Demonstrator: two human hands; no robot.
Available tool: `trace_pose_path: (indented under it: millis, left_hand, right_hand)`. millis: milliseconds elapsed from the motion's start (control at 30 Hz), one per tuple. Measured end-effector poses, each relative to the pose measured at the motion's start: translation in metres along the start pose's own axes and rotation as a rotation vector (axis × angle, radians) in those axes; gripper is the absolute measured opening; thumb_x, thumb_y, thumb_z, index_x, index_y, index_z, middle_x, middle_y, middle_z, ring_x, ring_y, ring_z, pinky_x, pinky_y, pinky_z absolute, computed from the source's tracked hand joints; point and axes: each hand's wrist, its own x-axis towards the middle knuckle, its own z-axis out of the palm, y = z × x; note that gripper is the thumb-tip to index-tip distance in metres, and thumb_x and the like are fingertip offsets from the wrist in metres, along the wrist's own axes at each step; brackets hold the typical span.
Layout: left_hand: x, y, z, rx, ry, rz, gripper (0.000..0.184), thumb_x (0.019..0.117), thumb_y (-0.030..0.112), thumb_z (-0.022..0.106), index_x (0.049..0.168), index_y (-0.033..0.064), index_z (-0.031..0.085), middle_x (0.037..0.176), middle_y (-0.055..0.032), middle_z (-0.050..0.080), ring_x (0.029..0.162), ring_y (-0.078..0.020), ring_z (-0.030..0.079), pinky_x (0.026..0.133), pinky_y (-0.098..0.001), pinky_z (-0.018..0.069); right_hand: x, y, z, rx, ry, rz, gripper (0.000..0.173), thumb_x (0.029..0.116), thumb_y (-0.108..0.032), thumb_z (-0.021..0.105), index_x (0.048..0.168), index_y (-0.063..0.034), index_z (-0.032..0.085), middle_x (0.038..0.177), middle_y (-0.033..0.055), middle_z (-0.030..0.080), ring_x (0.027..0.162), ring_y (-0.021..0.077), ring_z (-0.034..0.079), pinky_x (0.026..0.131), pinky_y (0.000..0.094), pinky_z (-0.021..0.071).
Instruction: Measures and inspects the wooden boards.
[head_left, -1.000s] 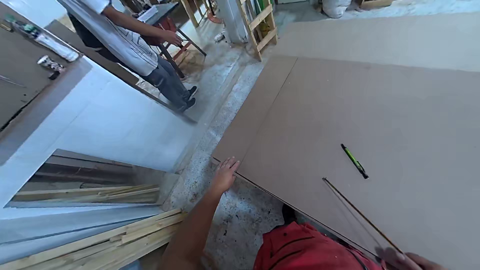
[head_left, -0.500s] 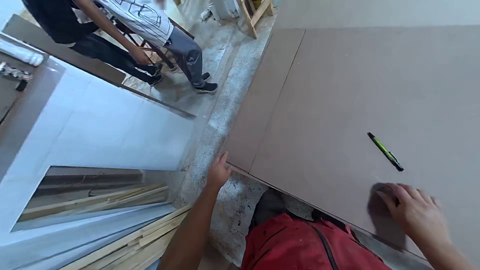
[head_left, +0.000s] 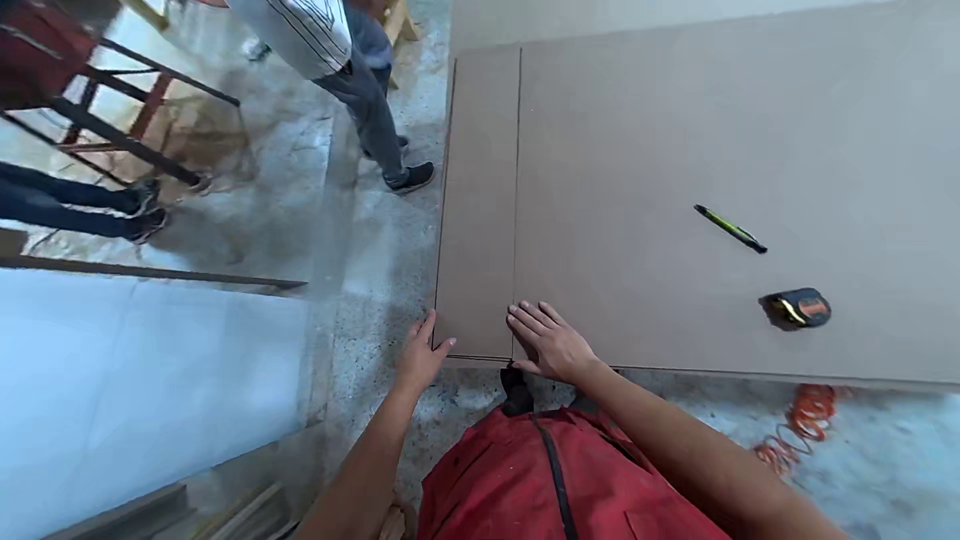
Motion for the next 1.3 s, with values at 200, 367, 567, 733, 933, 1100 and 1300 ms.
trace_pose_path:
  millis: [200, 367, 567, 733, 933, 1100, 1300]
  left_hand:
    - [0.004, -0.03, 0.011, -0.359, -0.09, 0.044, 0.083, 0.0946, 0.026, 0.077, 0.163, 0.0301, 0.031, 0.168, -0.0007, 0.032, 0.151, -0.0215, 0.037, 0.121, -0.0517, 0.0368]
    - [0.005, -0.046, 0.012, -0.463, -0.142, 0.074, 0.082, 0.094, 0.021, 0.077, 0.163, 0.0304, 0.033, 0.167, 0.0049, 0.034, 0.148, -0.0152, 0.042, 0.12, -0.0459, 0.0414]
    - [0.002, -0.042, 0.009, -0.384, -0.158, 0.071, 0.083, 0.0961, 0.026, 0.075, 0.164, 0.029, 0.028, 0.168, -0.0008, 0.034, 0.149, -0.0199, 0.041, 0.12, -0.0493, 0.0393]
    - [0.002, -0.043, 0.008, -0.359, -0.18, 0.077, 0.083, 0.0977, 0.03, 0.072, 0.165, 0.0314, 0.024, 0.17, 0.0005, 0.028, 0.152, -0.0201, 0.037, 0.121, -0.0506, 0.0373]
    - [0.005, -0.045, 0.008, -0.427, -0.185, 0.061, 0.084, 0.0971, 0.028, 0.073, 0.165, 0.0325, 0.025, 0.169, 0.0047, 0.031, 0.15, -0.0153, 0.039, 0.121, -0.0461, 0.0382]
    - [0.002, -0.041, 0.008, -0.405, -0.165, 0.058, 0.083, 0.097, 0.03, 0.073, 0.165, 0.0326, 0.026, 0.167, -0.0011, 0.034, 0.149, -0.0208, 0.041, 0.12, -0.0515, 0.0389]
    - [0.002, -0.039, 0.006, -0.32, -0.163, 0.066, 0.081, 0.0992, 0.032, 0.07, 0.165, 0.033, 0.023, 0.168, -0.0029, 0.034, 0.15, -0.0226, 0.04, 0.12, -0.0524, 0.038]
  right_hand:
    - [-0.002, -0.003, 0.002, 0.043, 0.069, -0.038, 0.081, 0.0979, -0.069, 0.047, 0.155, -0.0124, 0.048, 0.165, 0.0033, 0.038, 0.156, 0.0223, 0.029, 0.128, 0.0443, 0.0238]
    - [-0.004, -0.004, 0.008, 0.027, 0.123, -0.085, 0.075, 0.1004, -0.064, 0.048, 0.152, -0.0103, 0.051, 0.163, 0.0058, 0.043, 0.154, 0.0224, 0.033, 0.127, 0.0433, 0.026]
    - [-0.005, -0.005, 0.008, 0.047, 0.129, -0.094, 0.076, 0.0994, -0.064, 0.051, 0.152, -0.0091, 0.05, 0.163, 0.0084, 0.042, 0.154, 0.0232, 0.033, 0.128, 0.0437, 0.0262]
    - [-0.004, -0.007, 0.009, 0.037, 0.143, -0.078, 0.076, 0.0978, -0.063, 0.053, 0.151, -0.0084, 0.052, 0.161, 0.0085, 0.044, 0.153, 0.0229, 0.035, 0.127, 0.0427, 0.0271]
    - [-0.003, -0.021, 0.009, 0.001, 0.133, 0.014, 0.078, 0.0947, -0.061, 0.056, 0.152, -0.0081, 0.051, 0.162, 0.0077, 0.044, 0.153, 0.0235, 0.035, 0.127, 0.0438, 0.0266]
    - [-0.004, -0.02, 0.01, 0.021, 0.145, 0.014, 0.076, 0.0943, -0.06, 0.056, 0.151, -0.0094, 0.053, 0.161, 0.0078, 0.045, 0.153, 0.0241, 0.035, 0.127, 0.0444, 0.0261]
    - [-0.003, -0.018, 0.013, 0.003, 0.139, -0.021, 0.074, 0.0979, -0.059, 0.05, 0.152, -0.0079, 0.051, 0.162, 0.0084, 0.044, 0.154, 0.0246, 0.033, 0.128, 0.0443, 0.0237]
